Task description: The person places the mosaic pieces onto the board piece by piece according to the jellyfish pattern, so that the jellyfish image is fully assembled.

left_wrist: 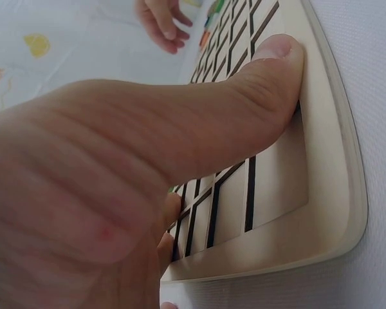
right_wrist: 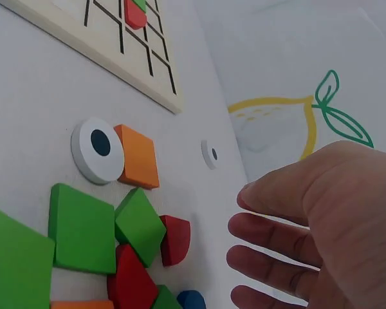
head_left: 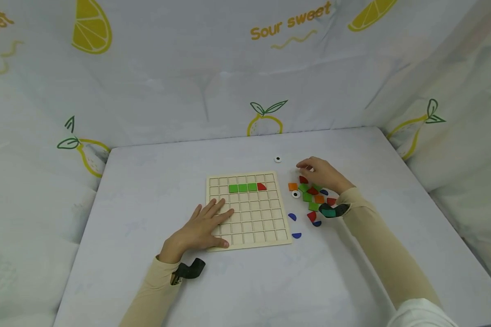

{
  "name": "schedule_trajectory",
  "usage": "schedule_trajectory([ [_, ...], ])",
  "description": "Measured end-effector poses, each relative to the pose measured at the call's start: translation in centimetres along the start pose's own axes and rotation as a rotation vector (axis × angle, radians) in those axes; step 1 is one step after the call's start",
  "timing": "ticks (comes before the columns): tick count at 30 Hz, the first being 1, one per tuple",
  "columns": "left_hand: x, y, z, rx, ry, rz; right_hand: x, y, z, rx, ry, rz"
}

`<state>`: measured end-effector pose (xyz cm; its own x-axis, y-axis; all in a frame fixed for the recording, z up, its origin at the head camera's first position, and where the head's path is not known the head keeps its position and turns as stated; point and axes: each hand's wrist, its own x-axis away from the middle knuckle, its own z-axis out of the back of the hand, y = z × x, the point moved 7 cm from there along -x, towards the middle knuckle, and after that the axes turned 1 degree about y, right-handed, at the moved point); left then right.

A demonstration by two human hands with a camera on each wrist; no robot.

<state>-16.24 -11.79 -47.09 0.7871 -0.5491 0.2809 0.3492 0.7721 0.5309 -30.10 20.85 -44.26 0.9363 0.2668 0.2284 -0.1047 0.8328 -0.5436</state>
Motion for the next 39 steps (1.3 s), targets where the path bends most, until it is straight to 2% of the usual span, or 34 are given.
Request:
schedule_trajectory([
  [5, 0.0, 0.1, 0.0, 0.009, 0.000, -0.002, 0.4, 0.7, 0.1, 0.033, -0.015, -0.026],
  [13, 0.2, 0.1, 0.1, 0.015, 0.006, -0.009, 0.3, 1.3, -0.6, 0.282, 0.024, 0.008],
  [21, 0.1, 0.1, 0.1, 0.014, 0.003, -0.006, 0.4, 0.5, -1.0, 0.400, 0.064, -0.005],
  [27, 0.1, 0.2, 0.3, 0.018, 0.006, -0.003, 0.3, 0.3, -1.1, 0.386, 0.063, -0.021],
  [32, 0.1, 0.2, 0.3, 0.006, 0.006, -0.004, 0.0, -0.1, -1.1, 0.332, 0.061, 0.011],
  [36, 0.1, 0.3, 0.3, 0.006, 0.003, -0.002, -0.5, -1.3, -1.1, 0.253, 0.061, 0.041],
  [39, 0.2, 0.2, 0.3, -0.001, 0.003, 0.001, -0.8, -3.1, -1.1, 0.192, 0.067, 0.088],
])
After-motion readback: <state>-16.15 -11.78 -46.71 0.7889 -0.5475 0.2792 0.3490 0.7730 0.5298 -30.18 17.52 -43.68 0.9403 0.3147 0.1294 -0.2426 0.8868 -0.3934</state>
